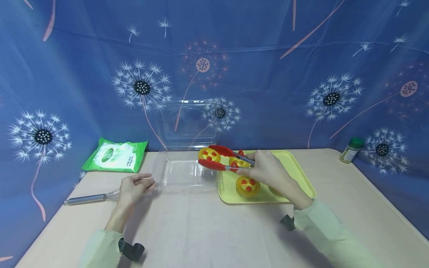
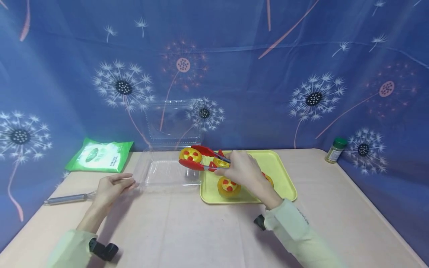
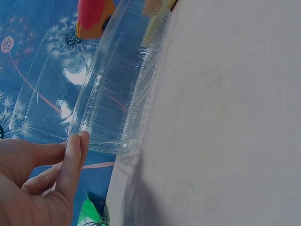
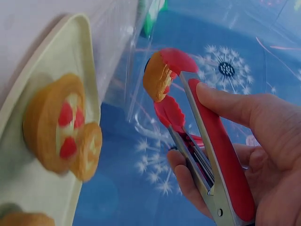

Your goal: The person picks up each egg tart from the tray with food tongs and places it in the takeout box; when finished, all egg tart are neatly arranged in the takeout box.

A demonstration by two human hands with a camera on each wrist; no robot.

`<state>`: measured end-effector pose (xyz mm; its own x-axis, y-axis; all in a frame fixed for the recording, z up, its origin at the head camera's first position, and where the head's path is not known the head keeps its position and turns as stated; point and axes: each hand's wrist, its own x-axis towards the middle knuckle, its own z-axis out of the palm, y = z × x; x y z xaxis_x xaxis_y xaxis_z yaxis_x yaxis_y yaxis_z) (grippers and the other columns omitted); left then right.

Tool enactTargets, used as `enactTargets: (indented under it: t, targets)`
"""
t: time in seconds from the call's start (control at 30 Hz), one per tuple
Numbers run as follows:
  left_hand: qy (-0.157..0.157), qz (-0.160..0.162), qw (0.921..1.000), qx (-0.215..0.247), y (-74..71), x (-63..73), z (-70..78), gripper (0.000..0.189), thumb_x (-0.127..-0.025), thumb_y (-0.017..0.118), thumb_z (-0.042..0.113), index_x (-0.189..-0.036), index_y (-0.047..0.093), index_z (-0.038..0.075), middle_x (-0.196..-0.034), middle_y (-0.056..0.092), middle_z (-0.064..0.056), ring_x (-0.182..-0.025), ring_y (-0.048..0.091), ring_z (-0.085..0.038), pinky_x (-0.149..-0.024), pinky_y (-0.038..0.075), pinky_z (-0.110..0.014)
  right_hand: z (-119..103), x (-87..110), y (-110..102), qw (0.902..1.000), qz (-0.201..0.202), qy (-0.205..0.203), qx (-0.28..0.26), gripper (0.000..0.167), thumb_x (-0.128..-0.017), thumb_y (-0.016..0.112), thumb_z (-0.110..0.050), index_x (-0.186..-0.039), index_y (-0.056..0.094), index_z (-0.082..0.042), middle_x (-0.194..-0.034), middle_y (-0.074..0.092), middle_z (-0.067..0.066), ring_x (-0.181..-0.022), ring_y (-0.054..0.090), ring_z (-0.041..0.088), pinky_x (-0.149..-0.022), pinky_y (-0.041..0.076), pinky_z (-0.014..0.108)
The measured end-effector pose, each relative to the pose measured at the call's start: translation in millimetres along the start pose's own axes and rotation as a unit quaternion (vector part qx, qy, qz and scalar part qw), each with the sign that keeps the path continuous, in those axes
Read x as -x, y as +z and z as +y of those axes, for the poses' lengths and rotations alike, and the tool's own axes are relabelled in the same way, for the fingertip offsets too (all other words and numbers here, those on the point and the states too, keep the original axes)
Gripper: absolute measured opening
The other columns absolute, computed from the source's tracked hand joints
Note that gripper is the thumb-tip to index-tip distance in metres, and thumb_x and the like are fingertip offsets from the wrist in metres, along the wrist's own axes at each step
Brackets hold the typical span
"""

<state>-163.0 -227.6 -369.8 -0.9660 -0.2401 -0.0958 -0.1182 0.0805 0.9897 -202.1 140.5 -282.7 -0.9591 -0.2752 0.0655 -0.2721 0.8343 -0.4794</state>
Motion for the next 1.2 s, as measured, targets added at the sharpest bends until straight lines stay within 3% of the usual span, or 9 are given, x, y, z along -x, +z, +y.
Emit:
enactTargets:
  t: [0.1,0.23,0.33,0.5,0.77,1.03,1.2]
  targets:
    - [-0.002,0.002,1.0,-0.009,0.3,-0.3,-1.5,0.04,-0.095,0.056,-0.004,-0.129,0.046,-0.02,-0.081,0.071,-0.002,-0.068,0.07,-0.004,-0.074,0.061,-0.02,-6.4,-2.0,7.1,0.9999,-0.01,0.001,0.004,0.059,-0.077,0.083,-0.034,-0.125,0.066,-0.003,-0.046,0.029,-0.005,-0.036,0.026,0.01,-0.037,0.019,0.018]
    - [-0.003,0.004,1.0,-0.003,0.8,-0.5,-2.7,0.04,-0.094,0.056,-0.005,-0.129,0.045,-0.02,-0.082,0.071,-0.004,-0.068,0.07,-0.004,-0.073,0.061,-0.019,-13.2,-6.5,14.7,0.9996,-0.016,-0.013,0.02,0.044,-0.077,0.083,-0.036,-0.11,0.072,-0.007,-0.047,0.032,-0.005,-0.036,0.028,0.011,-0.037,0.02,0.018]
    - [-0.004,0.003,0.9999,0.01,1.1,0.0,-2.8,0.041,-0.094,0.056,-0.006,-0.13,0.044,-0.021,-0.081,0.071,-0.004,-0.067,0.07,-0.004,-0.073,0.061,-0.019,-16.9,-10.1,19.7,0.9994,-0.025,-0.019,0.017,0.031,-0.077,0.083,-0.036,-0.09,0.069,-0.011,-0.048,0.033,-0.004,-0.037,0.028,0.012,-0.037,0.019,0.019]
    - [-0.006,0.002,0.9998,0.018,1.4,-0.1,-2.2,0.042,-0.094,0.056,-0.005,-0.131,0.043,-0.022,-0.082,0.071,-0.004,-0.067,0.07,-0.005,-0.074,0.062,-0.021,-22.7,-16.4,28.1,0.9987,-0.034,-0.036,0.008,0.042,-0.076,0.083,-0.036,-0.066,0.052,-0.011,-0.05,0.027,-0.004,-0.04,0.025,0.012,-0.039,0.017,0.021]
    - [-0.01,0.017,0.9997,-0.016,2.9,0.1,-2.5,0.039,-0.094,0.056,-0.003,-0.128,0.048,-0.019,-0.086,0.073,-0.008,-0.068,0.07,-0.003,-0.076,0.062,-0.023,-35.1,-25.4,43.6,0.9966,-0.036,-0.07,0.026,0.039,-0.074,0.086,-0.035,-0.061,0.057,-0.012,-0.049,0.027,-0.006,-0.043,0.026,0.01,-0.042,0.018,0.022]
    - [-0.012,0.017,0.9998,-0.001,3.9,2.4,-4.0,0.039,-0.094,0.056,-0.004,-0.128,0.047,-0.02,-0.088,0.073,-0.012,-0.068,0.069,-0.004,-0.072,0.061,-0.019,-44.5,-35.0,58.3,0.9974,-0.065,-0.033,0.002,0.034,-0.073,0.087,-0.034,-0.065,0.063,-0.01,-0.049,0.034,-0.003,-0.043,0.033,0.012,-0.04,0.021,0.02]
    - [-0.011,0.018,0.9998,0.001,4.5,1.9,-2.7,0.039,-0.094,0.057,-0.004,-0.129,0.047,-0.02,-0.087,0.074,-0.011,-0.068,0.069,-0.003,-0.071,0.062,-0.019,-48.2,-39.9,64.7,0.9966,-0.067,-0.047,-0.003,0.036,-0.073,0.087,-0.032,-0.064,0.063,-0.007,-0.049,0.031,-0.004,-0.042,0.032,0.011,-0.04,0.021,0.02]
